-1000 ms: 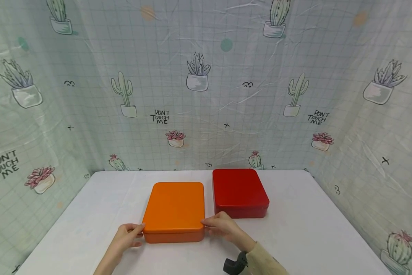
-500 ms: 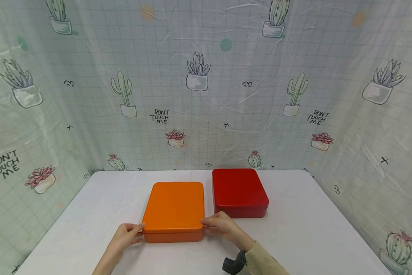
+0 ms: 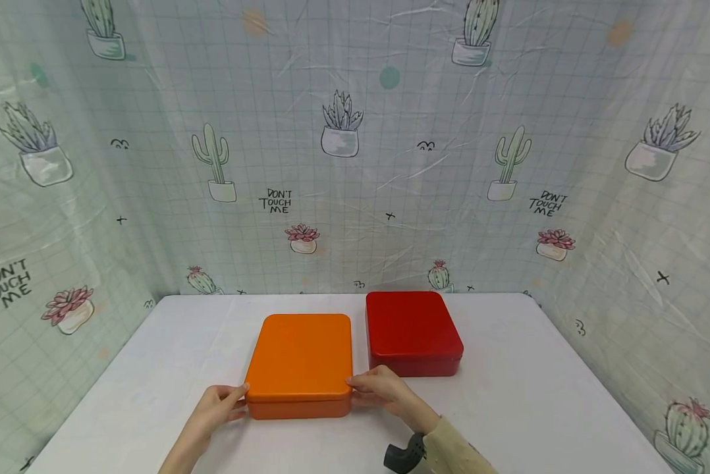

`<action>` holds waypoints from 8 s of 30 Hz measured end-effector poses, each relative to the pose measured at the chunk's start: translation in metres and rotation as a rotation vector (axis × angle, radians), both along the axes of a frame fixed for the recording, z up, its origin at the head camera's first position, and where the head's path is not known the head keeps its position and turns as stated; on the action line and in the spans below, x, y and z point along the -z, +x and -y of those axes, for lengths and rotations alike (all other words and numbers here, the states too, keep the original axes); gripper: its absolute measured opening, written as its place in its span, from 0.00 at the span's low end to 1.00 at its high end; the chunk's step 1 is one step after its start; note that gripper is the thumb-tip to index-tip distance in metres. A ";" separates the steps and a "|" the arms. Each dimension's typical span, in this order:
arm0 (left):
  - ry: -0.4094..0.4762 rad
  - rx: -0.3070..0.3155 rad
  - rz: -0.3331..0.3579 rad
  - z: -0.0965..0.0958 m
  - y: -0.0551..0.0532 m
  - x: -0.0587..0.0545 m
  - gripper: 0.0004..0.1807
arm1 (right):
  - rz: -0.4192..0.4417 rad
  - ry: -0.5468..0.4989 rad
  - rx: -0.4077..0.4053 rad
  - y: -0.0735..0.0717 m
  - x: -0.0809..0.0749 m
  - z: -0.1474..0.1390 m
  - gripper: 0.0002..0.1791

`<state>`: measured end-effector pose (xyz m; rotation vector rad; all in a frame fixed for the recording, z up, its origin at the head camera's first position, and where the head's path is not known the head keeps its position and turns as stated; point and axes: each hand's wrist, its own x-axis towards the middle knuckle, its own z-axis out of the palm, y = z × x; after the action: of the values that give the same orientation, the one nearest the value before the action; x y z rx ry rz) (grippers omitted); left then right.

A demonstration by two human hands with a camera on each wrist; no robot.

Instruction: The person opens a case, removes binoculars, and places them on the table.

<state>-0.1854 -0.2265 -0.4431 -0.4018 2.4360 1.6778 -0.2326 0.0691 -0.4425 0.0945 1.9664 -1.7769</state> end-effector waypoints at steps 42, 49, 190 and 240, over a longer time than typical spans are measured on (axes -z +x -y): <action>-0.001 -0.002 0.011 -0.004 0.004 -0.009 0.33 | -0.020 0.020 -0.037 -0.001 -0.001 -0.003 0.20; -0.022 -0.013 0.016 -0.003 0.004 -0.011 0.33 | -0.022 -0.064 -0.065 0.000 -0.002 -0.002 0.19; 0.304 0.039 -0.095 -0.003 -0.008 -0.028 0.27 | -0.147 -0.136 -0.058 0.003 -0.017 -0.016 0.33; 0.405 0.513 -0.006 -0.059 0.019 -0.044 0.39 | -0.111 -0.037 -0.232 0.053 -0.032 -0.119 0.36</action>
<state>-0.1666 -0.1674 -0.3989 0.2595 1.8973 1.8428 -0.1791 0.1880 -0.4108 -0.2398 1.9307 -1.6973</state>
